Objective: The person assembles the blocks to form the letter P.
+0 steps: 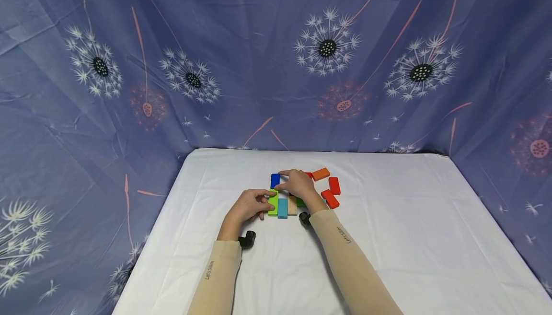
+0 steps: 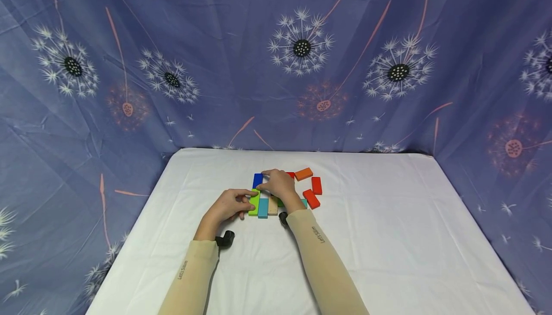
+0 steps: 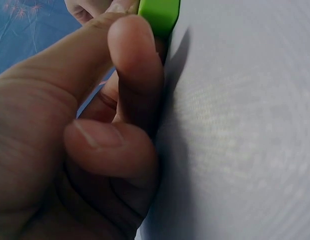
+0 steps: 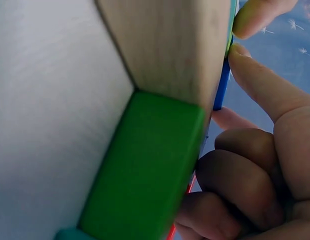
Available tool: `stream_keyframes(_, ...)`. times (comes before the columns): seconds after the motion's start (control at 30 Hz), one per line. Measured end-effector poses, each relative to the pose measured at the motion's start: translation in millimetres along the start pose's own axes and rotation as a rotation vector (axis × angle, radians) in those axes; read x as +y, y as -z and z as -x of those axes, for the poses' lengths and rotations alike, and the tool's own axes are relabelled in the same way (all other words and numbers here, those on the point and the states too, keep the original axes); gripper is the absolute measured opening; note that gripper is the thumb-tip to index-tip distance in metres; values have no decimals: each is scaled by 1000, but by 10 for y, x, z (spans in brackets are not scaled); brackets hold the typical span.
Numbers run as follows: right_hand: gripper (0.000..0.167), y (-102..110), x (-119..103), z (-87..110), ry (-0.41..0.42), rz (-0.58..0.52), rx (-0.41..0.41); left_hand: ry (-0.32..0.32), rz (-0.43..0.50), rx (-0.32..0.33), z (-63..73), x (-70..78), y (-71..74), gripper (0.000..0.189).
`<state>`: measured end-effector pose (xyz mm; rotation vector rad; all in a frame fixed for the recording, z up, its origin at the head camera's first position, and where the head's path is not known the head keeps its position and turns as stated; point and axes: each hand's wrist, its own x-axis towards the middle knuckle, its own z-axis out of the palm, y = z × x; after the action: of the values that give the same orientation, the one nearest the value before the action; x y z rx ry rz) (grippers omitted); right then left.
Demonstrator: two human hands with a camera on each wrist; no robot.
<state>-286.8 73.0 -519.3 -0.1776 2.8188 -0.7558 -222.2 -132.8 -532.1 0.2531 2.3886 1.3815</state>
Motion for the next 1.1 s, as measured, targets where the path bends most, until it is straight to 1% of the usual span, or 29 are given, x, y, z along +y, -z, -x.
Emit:
stream_keyframes(0.37,62,25,-21,23,9,27,-26,-16,-4,-5,7,10,8,44)
stream_keyframes(0.8,63,18,-23,4,-1,34,-41,0,-4,-7,1,4,10,45)
stream_keyframes(1.1,62,28,-19,3,-2,31,-47,-3,-6,-9,-4,-5,10,44)
